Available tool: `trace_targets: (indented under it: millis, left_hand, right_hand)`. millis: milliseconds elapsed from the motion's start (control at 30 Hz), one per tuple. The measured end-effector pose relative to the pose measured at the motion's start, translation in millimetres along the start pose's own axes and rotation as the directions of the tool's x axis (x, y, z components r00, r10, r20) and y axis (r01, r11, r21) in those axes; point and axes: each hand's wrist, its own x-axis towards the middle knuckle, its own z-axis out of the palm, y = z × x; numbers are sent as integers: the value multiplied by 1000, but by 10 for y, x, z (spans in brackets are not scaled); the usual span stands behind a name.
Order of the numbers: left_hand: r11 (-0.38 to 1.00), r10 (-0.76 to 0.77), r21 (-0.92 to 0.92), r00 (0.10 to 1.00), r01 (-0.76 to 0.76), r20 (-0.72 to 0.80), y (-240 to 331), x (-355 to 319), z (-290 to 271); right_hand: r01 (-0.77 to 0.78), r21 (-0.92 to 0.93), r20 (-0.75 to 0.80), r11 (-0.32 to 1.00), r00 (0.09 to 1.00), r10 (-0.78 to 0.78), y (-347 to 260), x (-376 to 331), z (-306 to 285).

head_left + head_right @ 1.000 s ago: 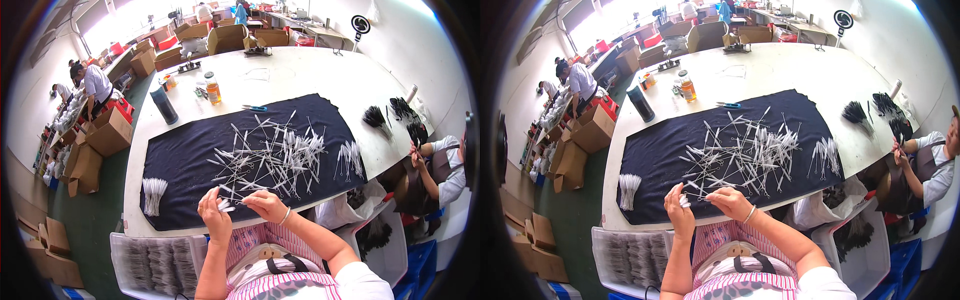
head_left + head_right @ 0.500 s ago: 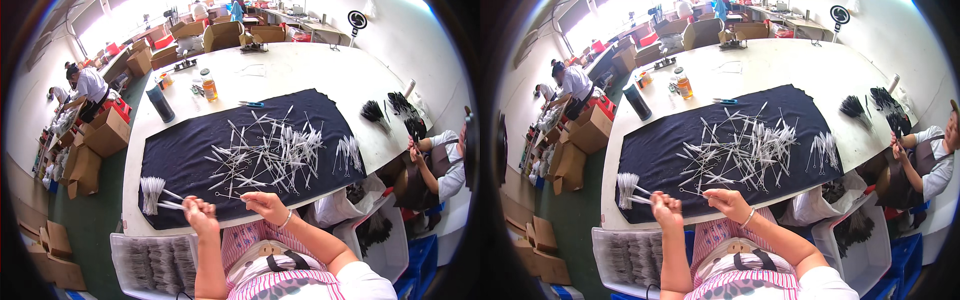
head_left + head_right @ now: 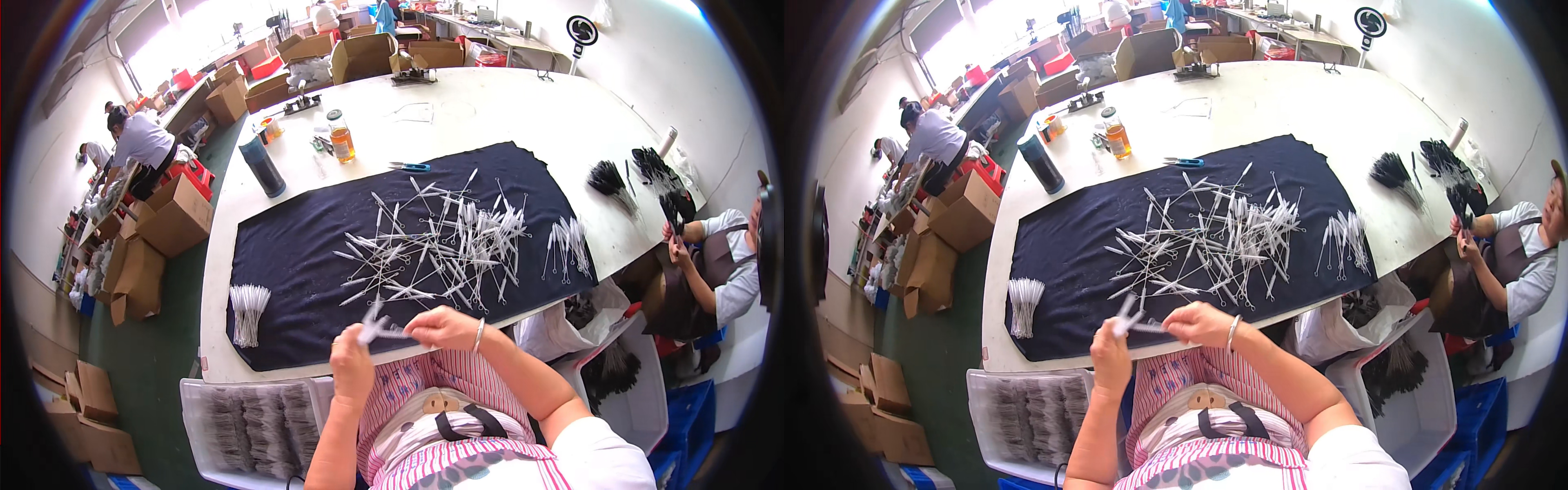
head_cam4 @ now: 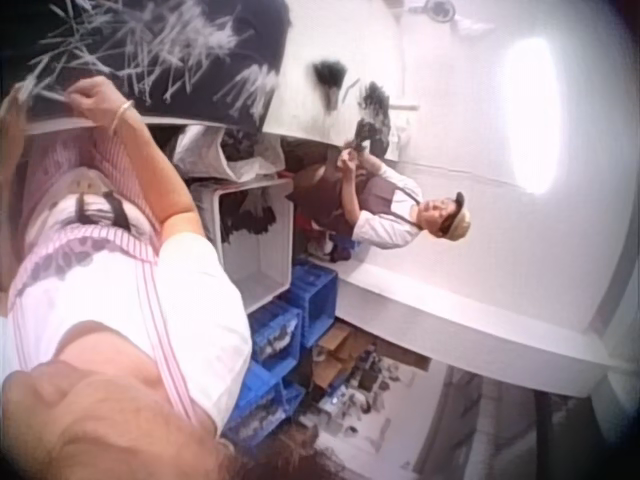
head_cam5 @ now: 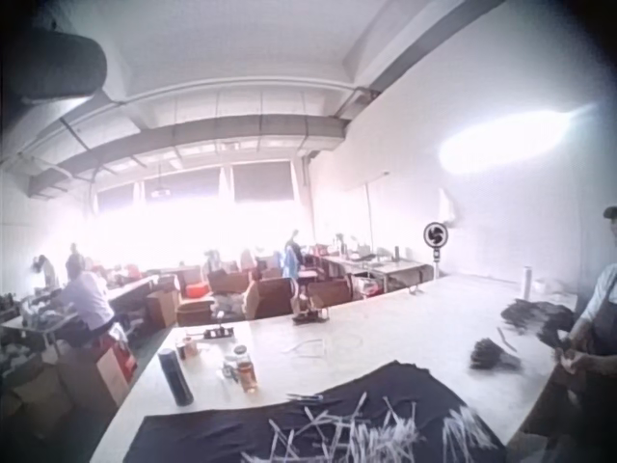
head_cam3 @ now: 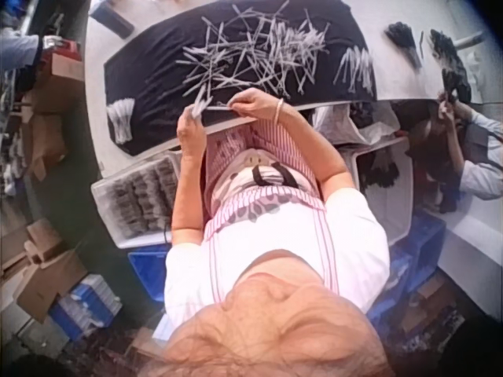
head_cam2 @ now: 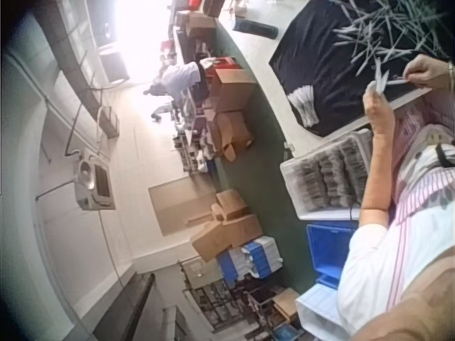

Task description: The person gathers wire brushes from the table into bundles by hand and places the assembled bundles into a plastic storage container.

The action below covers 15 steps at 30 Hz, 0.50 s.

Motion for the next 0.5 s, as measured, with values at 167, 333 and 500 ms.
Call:
trace_targets:
  millis: [167,333,500]
  left_hand:
    - [470,-487,-654,792,593,368,-67,37,31]
    - [979,93,-149,959,-137,-269,96,27,168]
    - [285,-514,-760,762,584,393,178,-21,206]
  right_hand:
    - [-51,370,-229,928,963,144,-289,54,-20]
    - [34,509,-258,860,959,115,-79,153,239]
    - [168,524,-351,835,936,31,112,159,517]
